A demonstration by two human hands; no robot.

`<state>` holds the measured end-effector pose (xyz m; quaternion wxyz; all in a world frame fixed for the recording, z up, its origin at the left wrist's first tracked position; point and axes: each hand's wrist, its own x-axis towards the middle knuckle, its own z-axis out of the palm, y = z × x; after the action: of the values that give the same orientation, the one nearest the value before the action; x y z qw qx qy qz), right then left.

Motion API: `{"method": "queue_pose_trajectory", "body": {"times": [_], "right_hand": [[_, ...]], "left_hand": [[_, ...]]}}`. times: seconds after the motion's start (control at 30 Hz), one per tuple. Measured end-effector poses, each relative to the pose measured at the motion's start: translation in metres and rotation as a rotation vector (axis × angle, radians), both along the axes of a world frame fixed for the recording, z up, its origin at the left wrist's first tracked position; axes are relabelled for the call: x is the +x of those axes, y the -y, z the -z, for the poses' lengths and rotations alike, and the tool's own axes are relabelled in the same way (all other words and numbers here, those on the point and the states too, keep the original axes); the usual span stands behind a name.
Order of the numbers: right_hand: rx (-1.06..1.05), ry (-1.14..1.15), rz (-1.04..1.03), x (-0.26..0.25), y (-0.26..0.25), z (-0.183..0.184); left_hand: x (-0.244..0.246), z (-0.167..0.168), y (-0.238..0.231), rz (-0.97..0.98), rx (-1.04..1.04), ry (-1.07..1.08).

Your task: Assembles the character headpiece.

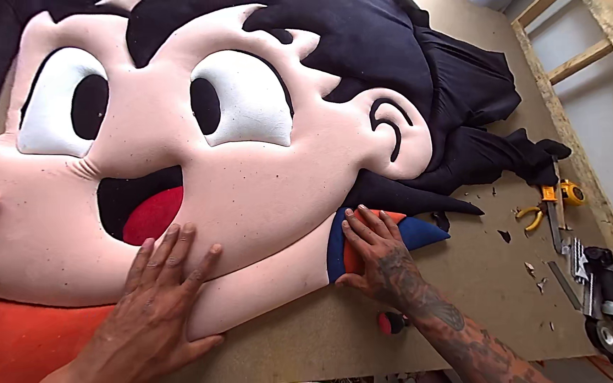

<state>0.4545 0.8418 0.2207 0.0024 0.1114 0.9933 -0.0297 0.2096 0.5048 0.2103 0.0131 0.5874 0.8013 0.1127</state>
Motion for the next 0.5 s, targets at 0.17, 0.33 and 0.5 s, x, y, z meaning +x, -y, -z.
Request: {"method": "queue_pose_trajectory", "body": {"times": [0.17,0.33,0.5], "right_hand": [[-0.021,-0.032,0.003,-0.001,-0.002,0.0],[-0.054,-0.083,-0.009,0.0,-0.004,0.001],[-0.068,-0.102,-0.005,0.0,-0.005,0.003]], "left_hand": [[0.045,-0.001,-0.088,0.032,-0.054,-0.022],[0.064,-0.004,-0.139,0.003,-0.127,-0.026],[0.064,-0.004,-0.14,0.016,-0.107,-0.019]]}}
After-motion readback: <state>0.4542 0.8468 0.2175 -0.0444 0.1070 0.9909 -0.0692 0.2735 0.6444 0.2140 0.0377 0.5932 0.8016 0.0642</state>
